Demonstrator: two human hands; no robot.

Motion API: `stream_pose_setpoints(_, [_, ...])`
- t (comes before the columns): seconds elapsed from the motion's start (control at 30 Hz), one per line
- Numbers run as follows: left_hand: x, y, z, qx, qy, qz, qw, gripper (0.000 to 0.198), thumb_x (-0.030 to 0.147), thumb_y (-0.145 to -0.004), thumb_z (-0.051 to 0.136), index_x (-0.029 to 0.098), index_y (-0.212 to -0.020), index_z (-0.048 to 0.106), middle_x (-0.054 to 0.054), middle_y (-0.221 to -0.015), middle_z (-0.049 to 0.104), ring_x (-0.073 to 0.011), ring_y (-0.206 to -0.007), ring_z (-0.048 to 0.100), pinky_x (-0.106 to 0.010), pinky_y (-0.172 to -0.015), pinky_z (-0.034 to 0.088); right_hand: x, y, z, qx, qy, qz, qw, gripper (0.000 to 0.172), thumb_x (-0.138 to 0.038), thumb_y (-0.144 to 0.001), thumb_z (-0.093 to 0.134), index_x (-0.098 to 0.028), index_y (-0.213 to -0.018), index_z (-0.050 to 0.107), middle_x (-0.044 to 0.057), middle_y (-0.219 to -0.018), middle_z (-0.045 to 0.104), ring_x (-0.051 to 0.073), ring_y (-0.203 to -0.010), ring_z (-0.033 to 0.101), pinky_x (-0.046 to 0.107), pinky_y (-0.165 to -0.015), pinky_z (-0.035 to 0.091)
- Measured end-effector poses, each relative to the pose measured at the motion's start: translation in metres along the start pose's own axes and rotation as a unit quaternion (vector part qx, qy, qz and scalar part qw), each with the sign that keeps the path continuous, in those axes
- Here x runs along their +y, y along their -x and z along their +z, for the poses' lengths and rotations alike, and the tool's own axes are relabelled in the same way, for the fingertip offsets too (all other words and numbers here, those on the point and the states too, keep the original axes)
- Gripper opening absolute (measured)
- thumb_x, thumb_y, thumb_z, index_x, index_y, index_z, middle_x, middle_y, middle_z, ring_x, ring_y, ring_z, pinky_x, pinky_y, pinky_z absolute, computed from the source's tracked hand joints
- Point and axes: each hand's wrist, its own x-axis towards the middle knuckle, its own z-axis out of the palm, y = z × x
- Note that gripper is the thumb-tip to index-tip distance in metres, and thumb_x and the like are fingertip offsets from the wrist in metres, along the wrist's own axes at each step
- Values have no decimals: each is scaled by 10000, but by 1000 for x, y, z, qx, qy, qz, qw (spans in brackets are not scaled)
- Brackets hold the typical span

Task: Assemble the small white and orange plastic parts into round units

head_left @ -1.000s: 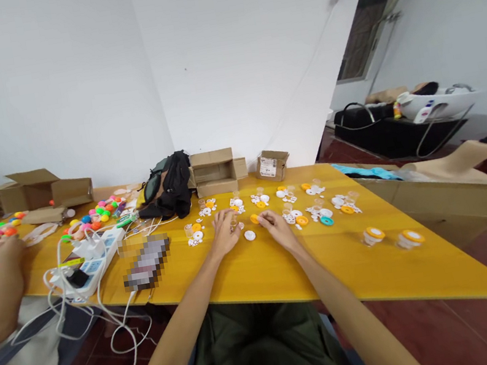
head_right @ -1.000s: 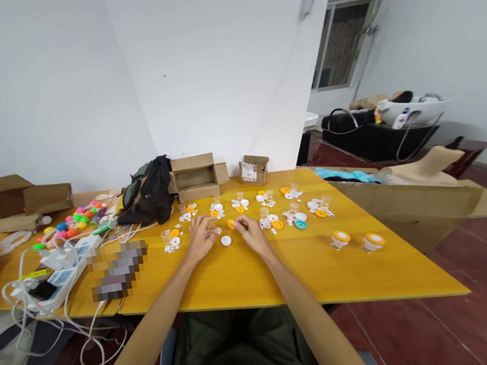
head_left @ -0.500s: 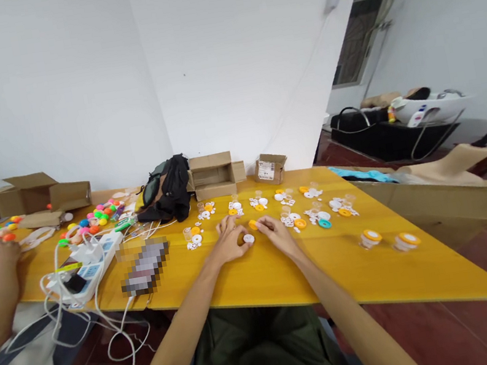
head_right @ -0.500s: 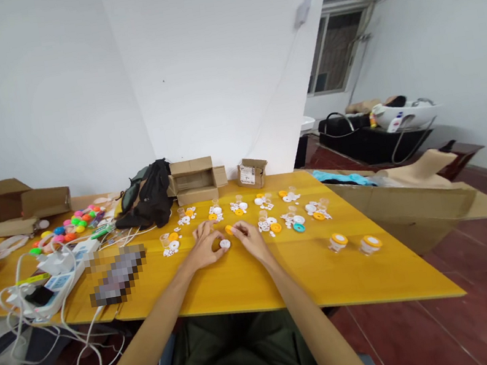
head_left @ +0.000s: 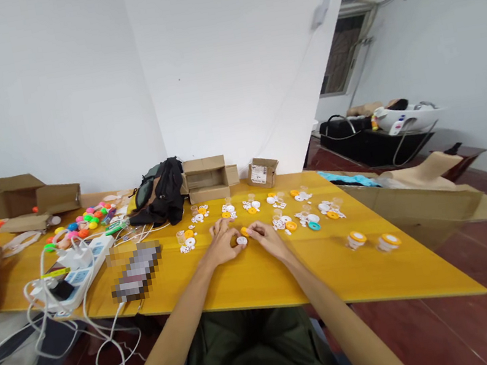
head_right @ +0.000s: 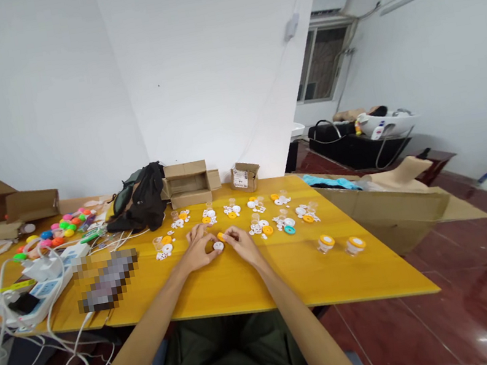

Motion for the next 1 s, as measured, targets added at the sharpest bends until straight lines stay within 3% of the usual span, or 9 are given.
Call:
stream_pose_setpoints(0.57, [1, -2, -1, -17, -31, -14, 999, 136, 347, -807, 715, 251, -901, 698, -70, -1410, 496, -356, -1337, 344, -565, -1057, 345, -14, 8, 6, -31, -15, -7, 999, 221, -440, -749, 725, -227, -790, 680, 22, -819, 732, 199, -766, 657, 323, -722, 525])
stream_pose_setpoints(1.0, [0, -1, -1, -11, -26, -3, 1000, 171, 388, -821, 708, 244, -912, 706, -84, -1441, 474, -364, -1351, 336, -581, -1061, 338, 3, 4, 4, -51, 15, -20, 998, 221, -314, -739, 706, -229, -943, 696, 22, -943, 738, 213, -885, 661, 351, -833, 524])
